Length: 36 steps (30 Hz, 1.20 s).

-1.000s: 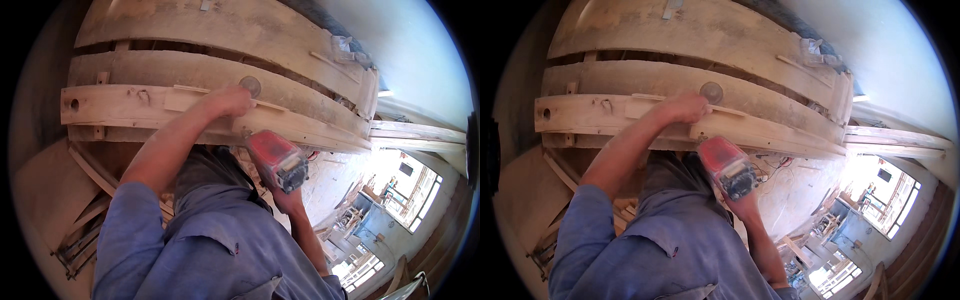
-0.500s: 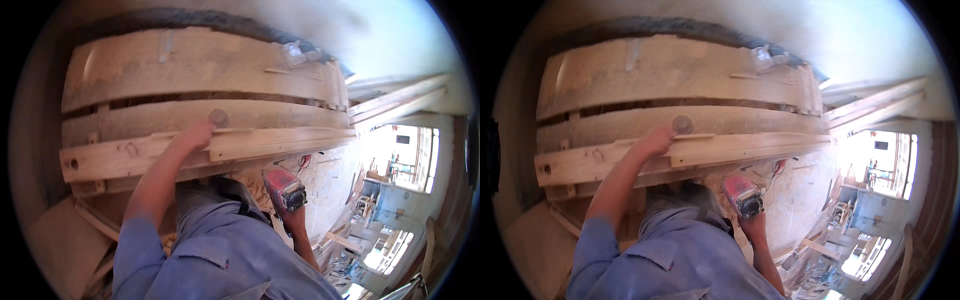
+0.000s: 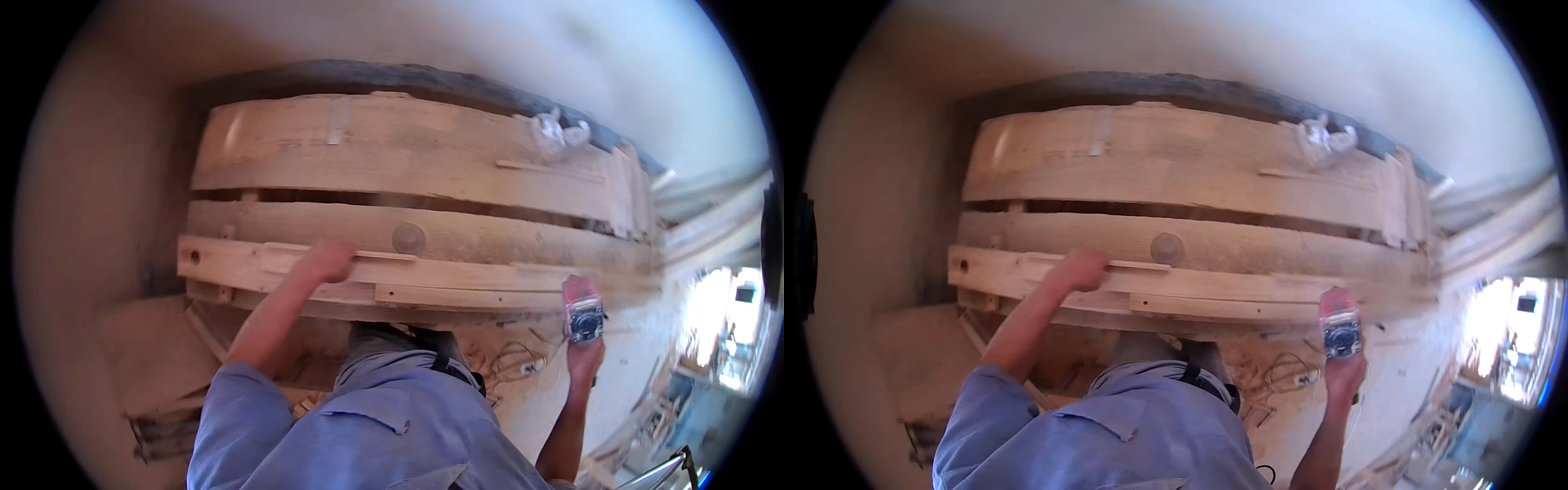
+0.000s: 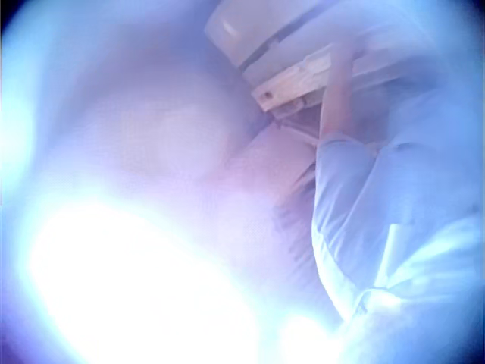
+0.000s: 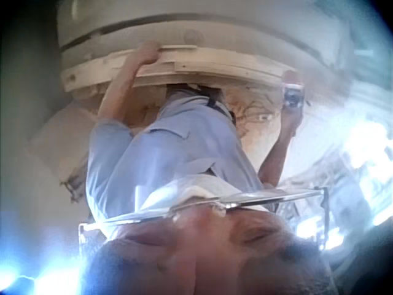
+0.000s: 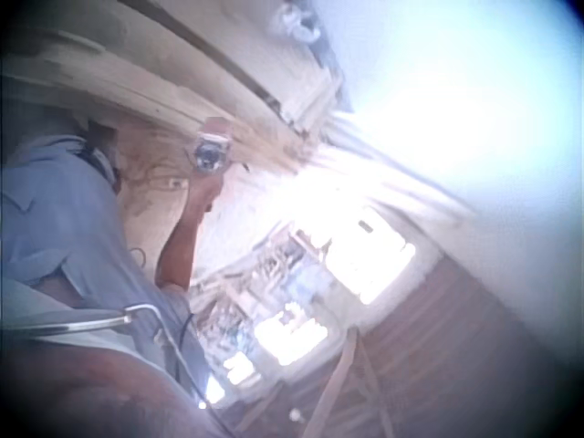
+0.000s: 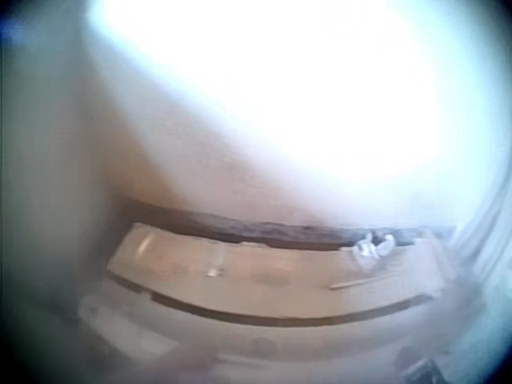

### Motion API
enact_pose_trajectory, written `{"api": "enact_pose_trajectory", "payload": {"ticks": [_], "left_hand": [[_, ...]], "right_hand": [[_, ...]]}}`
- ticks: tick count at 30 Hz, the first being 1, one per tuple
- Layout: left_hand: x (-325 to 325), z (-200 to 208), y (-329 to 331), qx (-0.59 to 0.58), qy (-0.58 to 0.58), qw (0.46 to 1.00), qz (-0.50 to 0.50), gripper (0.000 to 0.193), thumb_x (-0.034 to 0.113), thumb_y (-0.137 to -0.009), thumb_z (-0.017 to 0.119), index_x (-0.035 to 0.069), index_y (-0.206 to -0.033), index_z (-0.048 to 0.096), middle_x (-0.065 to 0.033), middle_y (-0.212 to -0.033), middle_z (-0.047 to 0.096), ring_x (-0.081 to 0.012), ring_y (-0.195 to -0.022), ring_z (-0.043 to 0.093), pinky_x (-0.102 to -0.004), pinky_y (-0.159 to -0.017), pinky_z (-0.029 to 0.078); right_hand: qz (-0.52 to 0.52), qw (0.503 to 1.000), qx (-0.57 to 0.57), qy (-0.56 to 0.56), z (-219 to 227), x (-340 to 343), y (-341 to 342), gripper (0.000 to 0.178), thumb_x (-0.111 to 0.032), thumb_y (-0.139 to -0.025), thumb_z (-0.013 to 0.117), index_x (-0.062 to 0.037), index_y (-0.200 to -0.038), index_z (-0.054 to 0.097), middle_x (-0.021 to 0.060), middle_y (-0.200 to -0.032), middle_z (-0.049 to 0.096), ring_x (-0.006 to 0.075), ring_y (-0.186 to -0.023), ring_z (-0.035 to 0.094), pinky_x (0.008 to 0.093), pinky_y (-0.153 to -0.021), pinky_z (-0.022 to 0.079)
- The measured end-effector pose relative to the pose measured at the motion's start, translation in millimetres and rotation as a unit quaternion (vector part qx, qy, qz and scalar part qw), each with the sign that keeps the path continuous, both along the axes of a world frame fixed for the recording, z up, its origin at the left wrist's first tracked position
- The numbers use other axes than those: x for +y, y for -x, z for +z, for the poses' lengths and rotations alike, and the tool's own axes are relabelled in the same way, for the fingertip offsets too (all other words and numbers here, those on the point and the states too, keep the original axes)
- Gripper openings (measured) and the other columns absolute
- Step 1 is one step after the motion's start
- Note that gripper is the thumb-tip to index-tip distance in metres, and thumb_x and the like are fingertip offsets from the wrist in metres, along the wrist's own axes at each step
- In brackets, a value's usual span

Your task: The person assembles a wooden furniture frame by hand, positioning planks and using a nail gun to secure them. They apply glue to a small wooden piece and attach it to the structure, then continue fastening components with the nail gun.

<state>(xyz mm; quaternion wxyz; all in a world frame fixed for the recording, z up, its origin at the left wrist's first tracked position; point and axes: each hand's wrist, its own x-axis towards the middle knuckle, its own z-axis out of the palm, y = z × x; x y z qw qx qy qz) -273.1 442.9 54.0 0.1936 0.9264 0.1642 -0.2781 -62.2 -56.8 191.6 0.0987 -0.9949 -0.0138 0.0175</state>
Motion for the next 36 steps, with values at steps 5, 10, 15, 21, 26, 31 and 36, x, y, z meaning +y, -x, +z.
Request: {"api": "enact_pose_trajectory", "payload": {"ticks": [5, 10, 15, 21, 26, 31, 36], "left_hand": [[-80.9, 13.5, -19.4, -0.04, -0.005, 0.992, 0.119, 0.022, 0.012, -0.078, 0.064, 0.005, -0.098, 0.072, -0.0198, -0.102, 0.071, -0.0383, -0.103, 0.066, -0.0488, -0.089, 0.052], [-146.2, 8.9, -57.2, -0.141, -0.051, 0.978, 0.148, 0.037, 0.013, -0.071, 0.072, 0.005, -0.107, 0.07, -0.016, -0.116, 0.067, -0.0327, -0.113, 0.061, -0.0509, -0.106, 0.042], [-189.4, 14.2, -59.7, -0.169, -0.125, 0.964, 0.165, 0.046, 0.021, -0.074, 0.07, 0.006, -0.118, 0.068, -0.0173, -0.123, 0.062, -0.0368, -0.129, 0.049, -0.0553, -0.119, 0.024], [-212.4, -14.1, -43.7, -0.355, -0.143, 0.886, 0.261, 0.048, 0.02, -0.071, 0.069, 0.004, -0.117, 0.068, -0.0195, -0.129, 0.057, -0.0385, -0.135, 0.042, -0.0562, -0.121, 0.021], [-245.7, -7.9, -6.9, -0.38, -0.073, 0.866, 0.318, 0.048, 0.02, -0.072, 0.07, 0.004, -0.117, 0.067, -0.0182, -0.137, 0.055, -0.036, -0.139, 0.039, -0.0508, -0.119, 0.025], [-286.4, -10.6, 75.2, -0.3, 0.012, 0.887, 0.35, 0.039, 0.019, -0.073, 0.07, 0.005, -0.109, 0.071, -0.017, -0.122, 0.066, -0.0331, -0.125, 0.055, -0.0482, -0.107, 0.041], [-355.0, -54.6, 177.8, -0.287, 0.08, 0.83, 0.471, 0.027, 0.015, -0.077, 0.067, 0.005, -0.101, 0.075, -0.0175, -0.095, 0.075, -0.0333, -0.094, 0.073, -0.0457, -0.079, 0.059]], "right_hand": [[0.136, 0.982, 0.034, 0.125, -22.9, 25.0, -143.2, 0.036, -0.007, -0.081, 0.064, -0.0017, -0.116, 0.063, 0.0304, -0.098, 0.068, 0.0485, -0.098, 0.066, 0.0525, -0.083, 0.051], [0.26, 0.942, 0.093, 0.19, -97.4, 57.0, -224.4, 0.053, -0.006, -0.082, 0.059, -0.0053, -0.135, 0.049, 0.0313, -0.115, 0.065, 0.048, -0.109, 0.063, 0.055, -0.091, 0.051], [0.319, 0.915, 0.161, 0.185, -112.2, 72.9, -216.7, 0.055, -0.016, -0.083, 0.067, -0.0043, -0.135, 0.052, 0.0301, -0.122, 0.064, 0.0459, -0.116, 0.061, 0.0511, -0.097, 0.049], [0.404, 0.876, 0.196, 0.176, -109.4, 60.9, -209.4, 0.05, -0.02, -0.076, 0.071, -0.0012, -0.122, 0.062, 0.0263, -0.111, 0.069, 0.0422, -0.111, 0.065, 0.0475, -0.096, 0.05], [0.446, 0.853, 0.144, 0.231, -95.3, 59.3, -181.2, 0.033, -0.018, -0.083, 0.06, 0.0008, -0.109, 0.068, 0.028, -0.103, 0.07, 0.047, -0.106, 0.064, 0.0521, -0.091, 0.05], [0.6, 0.784, 0.067, 0.142, -87.5, 75.7, -124.9, 0.032, -0.009, -0.081, 0.053, 0.0032, -0.108, 0.065, 0.0266, -0.101, 0.069, 0.0463, -0.099, 0.063, 0.0499, -0.087, 0.05], [0.627, 0.755, 0.048, 0.187, -85.7, 129.0, -52.8, 0.047, -0.002, -0.072, 0.057, 0.0016, -0.119, 0.064, 0.0254, -0.11, 0.068, 0.0409, -0.107, 0.064, 0.0445, -0.094, 0.049]]}}
